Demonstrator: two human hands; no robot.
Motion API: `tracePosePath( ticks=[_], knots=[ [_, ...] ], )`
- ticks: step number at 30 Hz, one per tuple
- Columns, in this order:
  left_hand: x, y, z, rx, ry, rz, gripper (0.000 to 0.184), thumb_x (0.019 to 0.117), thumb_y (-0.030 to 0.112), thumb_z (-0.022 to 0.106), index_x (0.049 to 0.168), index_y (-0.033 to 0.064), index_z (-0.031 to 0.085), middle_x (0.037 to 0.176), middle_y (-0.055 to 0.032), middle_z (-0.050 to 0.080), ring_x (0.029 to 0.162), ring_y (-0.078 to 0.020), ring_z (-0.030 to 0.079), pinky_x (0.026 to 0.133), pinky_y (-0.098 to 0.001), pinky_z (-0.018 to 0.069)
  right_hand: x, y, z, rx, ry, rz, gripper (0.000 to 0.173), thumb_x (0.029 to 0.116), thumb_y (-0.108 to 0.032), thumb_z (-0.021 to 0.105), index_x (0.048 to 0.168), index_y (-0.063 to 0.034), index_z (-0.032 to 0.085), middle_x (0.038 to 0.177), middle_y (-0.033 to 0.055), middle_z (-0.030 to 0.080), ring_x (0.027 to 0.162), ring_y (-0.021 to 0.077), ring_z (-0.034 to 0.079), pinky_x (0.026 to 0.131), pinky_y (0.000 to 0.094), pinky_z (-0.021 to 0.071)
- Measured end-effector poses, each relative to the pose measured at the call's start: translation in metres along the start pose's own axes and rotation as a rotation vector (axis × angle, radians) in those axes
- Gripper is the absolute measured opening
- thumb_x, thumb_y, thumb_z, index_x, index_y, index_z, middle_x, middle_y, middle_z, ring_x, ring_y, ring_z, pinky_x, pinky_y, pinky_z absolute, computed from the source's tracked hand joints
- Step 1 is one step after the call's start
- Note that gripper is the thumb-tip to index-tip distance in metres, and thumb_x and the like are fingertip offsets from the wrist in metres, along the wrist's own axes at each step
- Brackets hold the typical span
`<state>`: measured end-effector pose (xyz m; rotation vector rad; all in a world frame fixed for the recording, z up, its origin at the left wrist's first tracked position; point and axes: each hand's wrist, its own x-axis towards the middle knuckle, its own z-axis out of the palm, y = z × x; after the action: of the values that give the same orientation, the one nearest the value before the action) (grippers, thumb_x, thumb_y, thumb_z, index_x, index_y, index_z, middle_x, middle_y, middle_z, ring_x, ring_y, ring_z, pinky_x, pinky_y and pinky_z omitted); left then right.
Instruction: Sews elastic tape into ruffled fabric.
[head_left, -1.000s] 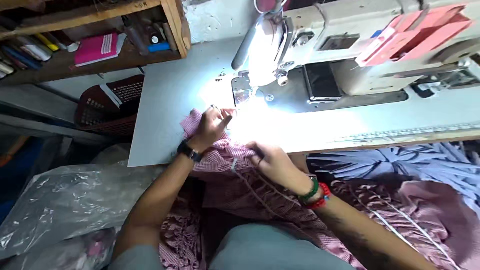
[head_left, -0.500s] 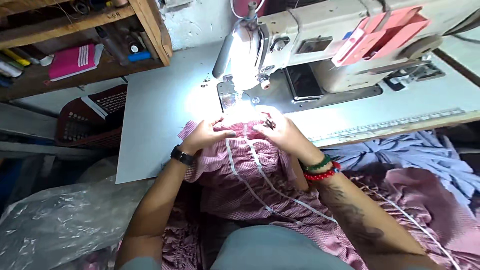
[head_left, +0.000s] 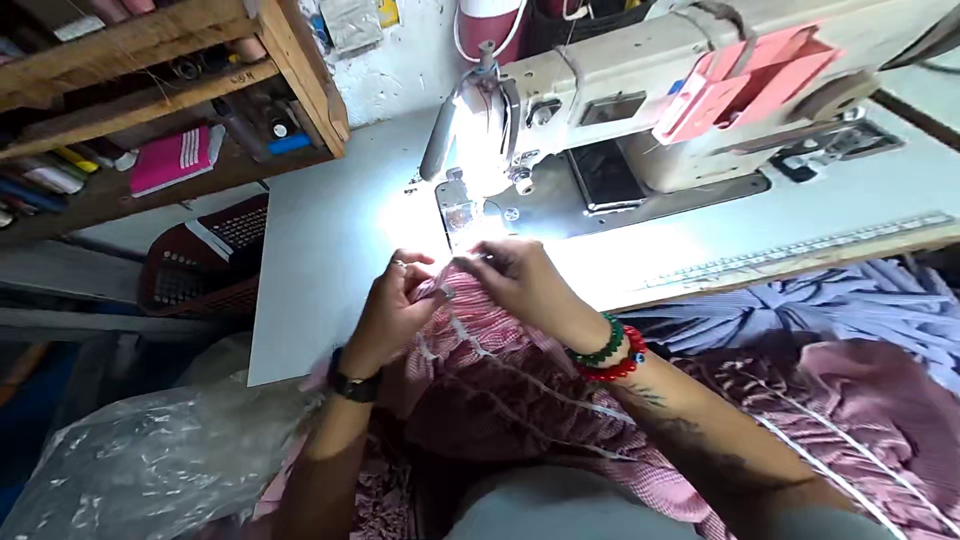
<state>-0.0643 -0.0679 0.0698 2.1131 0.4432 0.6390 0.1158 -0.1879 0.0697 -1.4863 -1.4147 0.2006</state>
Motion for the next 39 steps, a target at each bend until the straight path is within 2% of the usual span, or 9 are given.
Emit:
tracePosePath(
  ticks=[4, 7, 11, 15, 19, 29, 33, 36, 39],
  knots=[
    [0.046, -0.028, 0.032, 0.033, -0.056, 0.062, 0.013, 0.0992, 0.008, 0.062, 0.095, 0.0005, 0.072, 0.077, -0.0038, 0.067, 0.066, -0.0052, 0.061, 0.063, -0.0237, 0.0524, -0.012, 0.048, -0.032, -0.045, -0.006, 0.269, 0.014, 0.1031, -0.016, 0.058, 0.101, -0.0076, 0.068, 0.073, 0.0026, 0.062, 0.058, 0.009, 0.055, 0.054, 0.0295, 0.0478],
    [0.076, -0.044, 0.056, 0.211, -0.085, -0.062, 0.03, 0.1066, 0.023, 0.053, 0.091, 0.0039, 0.069, 0.076, -0.0072, 0.063, 0.07, -0.018, 0.062, 0.066, -0.0404, 0.0527, -0.012, 0.076, -0.038, -0.197, -0.037, 0.251, 0.016, 0.1028, -0.016, 0.06, 0.115, -0.0104, 0.068, 0.085, 0.0093, 0.069, 0.069, 0.0212, 0.065, 0.061, 0.0447, 0.0547],
    [0.087, -0.041, 0.07, 0.635, -0.057, -0.164, 0.027, 0.1032, 0.029, 0.054, 0.1, 0.0067, 0.068, 0.08, -0.014, 0.067, 0.078, -0.0346, 0.069, 0.066, -0.0574, 0.0536, -0.002, 0.102, -0.035, -0.397, -0.172, 0.115, 0.018, 0.0938, -0.015, 0.07, 0.111, -0.0095, 0.075, 0.096, 0.0116, 0.074, 0.088, 0.0305, 0.072, 0.075, 0.0572, 0.057],
    [0.082, -0.047, 0.067, 0.614, -0.024, 0.071, 0.021, 0.0945, 0.015, 0.067, 0.113, 0.0076, 0.073, 0.1, -0.013, 0.069, 0.091, -0.0308, 0.069, 0.073, -0.0526, 0.0569, 0.006, 0.114, -0.033, -0.512, -0.314, 0.028, 0.018, 0.0888, -0.016, 0.073, 0.105, -0.0087, 0.077, 0.095, 0.0123, 0.071, 0.09, 0.0318, 0.07, 0.074, 0.0551, 0.0558],
    [0.084, -0.065, 0.06, 0.443, -0.057, 0.255, 0.018, 0.0904, 0.024, 0.071, 0.099, 0.0084, 0.075, 0.091, -0.0062, 0.066, 0.086, -0.0205, 0.066, 0.073, -0.0419, 0.0558, 0.014, 0.117, -0.036, -0.417, -0.331, 0.145, 0.015, 0.096, -0.019, 0.07, 0.107, -0.011, 0.077, 0.095, 0.0113, 0.074, 0.09, 0.0306, 0.071, 0.078, 0.0571, 0.0556],
    [0.094, -0.069, 0.064, 0.655, -0.075, 0.118, 0.031, 0.1014, 0.027, 0.053, 0.084, 0.0057, 0.068, 0.081, -0.0093, 0.062, 0.082, -0.0263, 0.064, 0.081, -0.0469, 0.0503, 0.019, 0.123, -0.036, -0.303, -0.253, 0.187, 0.018, 0.092, -0.022, 0.074, 0.109, -0.0162, 0.075, 0.091, 0.0057, 0.074, 0.083, 0.0246, 0.071, 0.072, 0.054, 0.0559],
    [0.104, -0.065, 0.065, 0.69, -0.119, 0.055, 0.026, 0.0989, 0.027, 0.057, 0.089, 0.0054, 0.068, 0.086, -0.0115, 0.063, 0.086, -0.0291, 0.065, 0.078, -0.0494, 0.0514, 0.022, 0.124, -0.039, -0.398, -0.353, 0.069, 0.022, 0.0889, -0.019, 0.073, 0.109, -0.0151, 0.079, 0.097, 0.0077, 0.076, 0.092, 0.0273, 0.072, 0.079, 0.0544, 0.0557],
    [0.096, -0.052, 0.063, 0.631, -0.082, 0.226, 0.012, 0.0941, 0.016, 0.067, 0.093, 0.0058, 0.073, 0.092, -0.0105, 0.067, 0.092, -0.0276, 0.066, 0.083, -0.0466, 0.0544, 0.025, 0.126, -0.039, -0.465, -0.391, -0.01, 0.012, 0.0862, -0.013, 0.073, 0.097, -0.0123, 0.079, 0.088, 0.0081, 0.073, 0.086, 0.0285, 0.071, 0.073, 0.0531, 0.0553],
    [0.073, -0.047, 0.069, 0.656, -0.169, 0.331, 0.022, 0.0999, 0.022, 0.061, 0.113, 0.0133, 0.077, 0.123, -0.0051, 0.07, 0.12, -0.0212, 0.062, 0.101, -0.0429, 0.0511, 0.038, 0.128, -0.04, -0.474, -0.48, -0.012, 0.016, 0.091, -0.016, 0.068, 0.103, -0.0165, 0.079, 0.09, 0.0084, 0.073, 0.088, 0.0295, 0.071, 0.076, 0.0544, 0.0545]
  ],
)
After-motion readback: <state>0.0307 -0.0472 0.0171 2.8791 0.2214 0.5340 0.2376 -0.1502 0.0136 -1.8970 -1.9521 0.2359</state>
